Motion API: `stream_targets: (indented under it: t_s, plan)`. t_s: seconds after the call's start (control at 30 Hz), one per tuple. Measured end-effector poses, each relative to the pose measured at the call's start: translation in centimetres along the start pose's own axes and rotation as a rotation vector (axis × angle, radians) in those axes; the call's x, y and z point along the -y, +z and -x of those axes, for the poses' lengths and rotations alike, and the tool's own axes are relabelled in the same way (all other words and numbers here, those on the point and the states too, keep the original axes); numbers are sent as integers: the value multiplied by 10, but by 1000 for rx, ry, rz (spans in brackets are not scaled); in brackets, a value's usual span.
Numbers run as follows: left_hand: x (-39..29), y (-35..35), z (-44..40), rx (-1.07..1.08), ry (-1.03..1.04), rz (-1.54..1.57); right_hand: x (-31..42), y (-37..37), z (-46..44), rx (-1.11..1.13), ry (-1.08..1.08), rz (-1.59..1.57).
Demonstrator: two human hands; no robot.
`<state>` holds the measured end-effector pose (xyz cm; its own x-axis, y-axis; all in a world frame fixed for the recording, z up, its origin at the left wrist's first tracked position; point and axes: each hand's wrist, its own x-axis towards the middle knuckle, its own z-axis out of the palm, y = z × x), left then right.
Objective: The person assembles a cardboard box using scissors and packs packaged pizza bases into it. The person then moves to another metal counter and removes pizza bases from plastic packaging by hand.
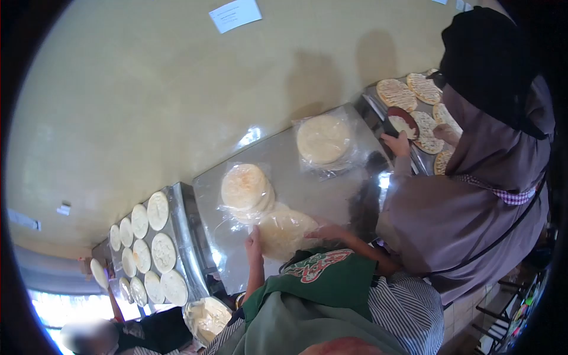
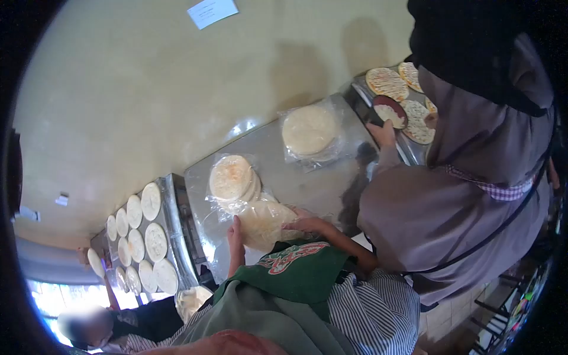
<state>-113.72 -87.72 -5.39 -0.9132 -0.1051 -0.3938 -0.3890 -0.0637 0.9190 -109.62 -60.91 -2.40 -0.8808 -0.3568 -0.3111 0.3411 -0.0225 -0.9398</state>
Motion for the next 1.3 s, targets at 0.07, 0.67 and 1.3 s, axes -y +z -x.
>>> stream_targets:
  t_s: [0.07,0.67,1.3]
  plan:
    - [-5,5,6,-22,-3,-155,5,-2,8,9,-21,5]
    - [36,-13,-22,-55,-204,-21,-15,-15,-3,46,-31,384]
    - [64,-32,-53,228,-222,411,-18,-35,23,-195,52,288]
